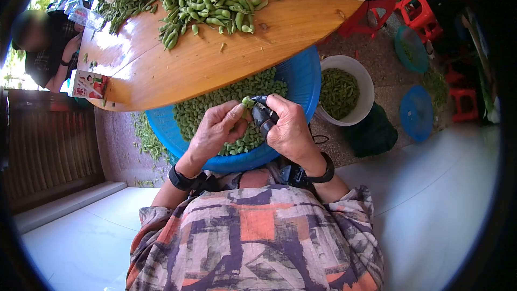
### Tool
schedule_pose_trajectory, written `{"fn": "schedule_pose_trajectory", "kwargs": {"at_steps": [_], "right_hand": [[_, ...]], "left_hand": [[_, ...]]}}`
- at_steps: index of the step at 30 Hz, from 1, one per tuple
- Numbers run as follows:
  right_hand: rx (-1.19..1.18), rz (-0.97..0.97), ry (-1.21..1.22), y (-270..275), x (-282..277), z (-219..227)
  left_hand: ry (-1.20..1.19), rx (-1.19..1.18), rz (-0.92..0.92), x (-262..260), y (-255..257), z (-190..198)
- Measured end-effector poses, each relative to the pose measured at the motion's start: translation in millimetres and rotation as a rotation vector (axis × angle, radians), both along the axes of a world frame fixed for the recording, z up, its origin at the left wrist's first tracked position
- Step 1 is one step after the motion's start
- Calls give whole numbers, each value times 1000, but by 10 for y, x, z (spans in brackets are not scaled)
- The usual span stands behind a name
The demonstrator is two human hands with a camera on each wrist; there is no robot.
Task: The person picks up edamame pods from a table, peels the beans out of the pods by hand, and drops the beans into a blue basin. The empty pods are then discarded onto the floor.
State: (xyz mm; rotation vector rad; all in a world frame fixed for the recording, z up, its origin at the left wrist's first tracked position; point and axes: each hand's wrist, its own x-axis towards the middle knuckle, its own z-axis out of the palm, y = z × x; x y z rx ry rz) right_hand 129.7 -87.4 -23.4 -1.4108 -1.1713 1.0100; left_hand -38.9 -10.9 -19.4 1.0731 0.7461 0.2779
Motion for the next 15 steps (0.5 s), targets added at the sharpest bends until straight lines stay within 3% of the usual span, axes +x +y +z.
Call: {"fn": "schedule_pose_trajectory", "kwargs": {"at_steps": [1, 2, 4, 5, 7, 10, 12, 15], "right_hand": [[181, -38, -245, 14, 4, -31], [182, -36, -246, 12, 1, -12], [19, -118, 33, -1, -8, 66], [19, -118, 34, -3, 11, 112], [-141, -14, 268, -6, 71, 192], [-101, -12, 253, -8, 69, 223], [-90, -26, 231, -14, 60, 221], [8, 55, 325, -28, 83, 129]], "left_hand": [[50, 169, 4, 9, -30, -17], [101, 339, 9, 7, -50, -25], [104, 401, -4, -8, -61, 13], [107, 461, -21, -14, -68, 27], [107, 458, -32, -17, -81, 17], [94, 433, -38, -21, -99, 6], [76, 590, -63, -32, -100, 46], [49, 614, -25, -55, -102, 46]]}}
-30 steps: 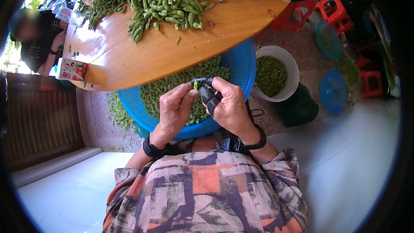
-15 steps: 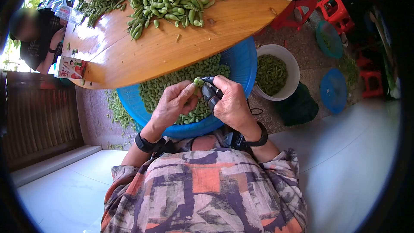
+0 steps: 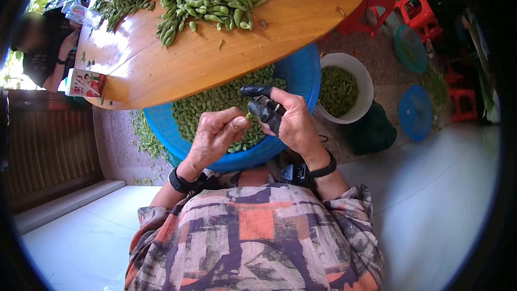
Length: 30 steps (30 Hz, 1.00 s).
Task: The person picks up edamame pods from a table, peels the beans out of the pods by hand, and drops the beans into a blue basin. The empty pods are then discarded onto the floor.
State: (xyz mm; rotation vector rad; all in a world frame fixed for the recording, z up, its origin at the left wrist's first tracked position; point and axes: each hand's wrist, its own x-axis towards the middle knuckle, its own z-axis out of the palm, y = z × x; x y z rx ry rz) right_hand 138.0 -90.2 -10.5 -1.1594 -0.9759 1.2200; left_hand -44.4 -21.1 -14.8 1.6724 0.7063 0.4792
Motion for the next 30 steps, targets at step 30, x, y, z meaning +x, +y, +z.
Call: {"fn": "schedule_pose_trajectory", "kwargs": {"at_steps": [30], "right_hand": [[369, -289, -698, 57, -289, -78]], "left_hand": [[-45, -386, 207, -43, -19, 23]]}}
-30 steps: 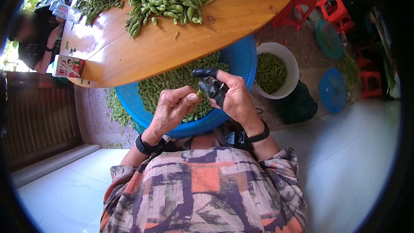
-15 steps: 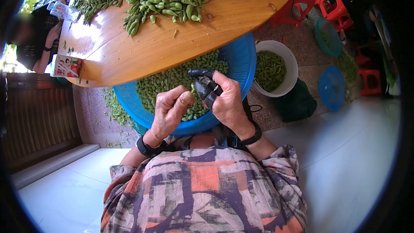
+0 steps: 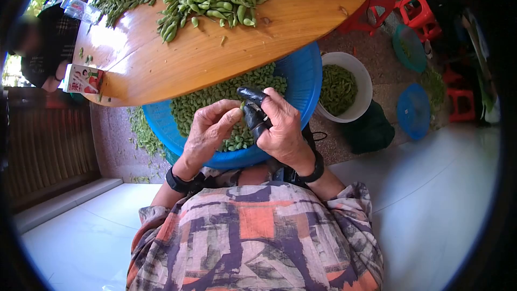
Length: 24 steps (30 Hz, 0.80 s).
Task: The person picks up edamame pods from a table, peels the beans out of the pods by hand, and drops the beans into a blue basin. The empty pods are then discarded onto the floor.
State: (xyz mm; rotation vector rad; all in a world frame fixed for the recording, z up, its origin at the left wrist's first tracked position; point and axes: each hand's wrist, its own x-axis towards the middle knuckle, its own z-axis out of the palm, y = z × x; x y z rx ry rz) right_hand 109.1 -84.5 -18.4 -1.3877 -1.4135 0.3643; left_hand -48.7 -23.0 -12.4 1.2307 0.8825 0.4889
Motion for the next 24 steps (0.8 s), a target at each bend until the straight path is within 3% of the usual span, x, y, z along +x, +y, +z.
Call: {"fn": "schedule_pose_trajectory", "kwargs": {"at_steps": [2, 6, 8, 10, 12, 16, 18, 19, 21, 23, 24], "right_hand": [[-12, 33, -24, -14, -10, 17], [-137, 127, 65, -17, 77, 3], [-330, 170, 575, -60, 76, -84], [-332, 194, 534, -58, 108, -92], [-315, 299, 502, -72, 127, -117], [-541, 197, 650, -70, 148, 46], [-484, 347, 864, -87, 208, 34], [-485, 347, 864, -75, 192, 44], [-412, 208, 373, -47, 148, 73], [-420, 225, 347, -50, 169, 68], [-425, 243, 320, -49, 176, 66]], "left_hand": [[-6, 44, -42, -45, 47, -67], [-122, -179, -6, -52, 53, -134], [-190, -249, 40, -35, 51, -123], [-301, -361, 179, -17, 62, -79], [-329, -363, 181, -14, 68, -123], [-340, -366, 50, -63, 103, -164], [-314, -361, 0, -95, 114, -163], [-209, -274, -23, -108, 115, -159], [-105, -188, -45, -123, 114, -173], [-6, 138, -170, -137, 108, -207], [-6, 137, -169, -136, 103, -207]]}}
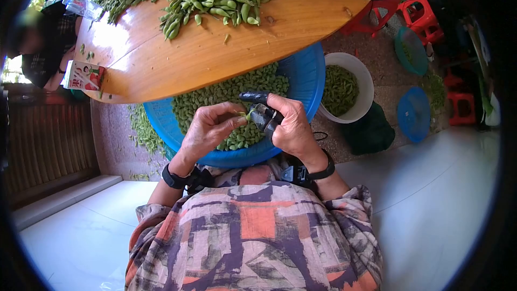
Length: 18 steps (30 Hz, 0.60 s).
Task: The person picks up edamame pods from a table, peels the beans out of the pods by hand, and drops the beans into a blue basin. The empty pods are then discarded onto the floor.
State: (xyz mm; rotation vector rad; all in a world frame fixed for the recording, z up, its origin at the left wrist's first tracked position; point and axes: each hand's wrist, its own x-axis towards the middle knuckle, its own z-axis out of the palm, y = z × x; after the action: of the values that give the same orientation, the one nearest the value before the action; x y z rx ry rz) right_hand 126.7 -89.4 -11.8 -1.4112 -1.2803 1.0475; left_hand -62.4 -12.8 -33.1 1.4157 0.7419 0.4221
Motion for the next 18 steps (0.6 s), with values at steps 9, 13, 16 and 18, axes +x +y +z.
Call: {"fn": "schedule_pose_trajectory", "kwargs": {"at_steps": [9, 13, 16, 18], "right_hand": [[255, -19, -382, 4, -101, -44], [272, -37, -339, 33, -121, -125], [310, -66, -234, 89, -123, -178], [55, -45, 0, 67, -50, -82]], "left_hand": [[29, 23, -42, 58, -87, -72], [64, 149, -63, 77, -72, -45], [83, 103, -65, 66, -64, -101], [69, 52, -58, 56, -59, -134]]}}
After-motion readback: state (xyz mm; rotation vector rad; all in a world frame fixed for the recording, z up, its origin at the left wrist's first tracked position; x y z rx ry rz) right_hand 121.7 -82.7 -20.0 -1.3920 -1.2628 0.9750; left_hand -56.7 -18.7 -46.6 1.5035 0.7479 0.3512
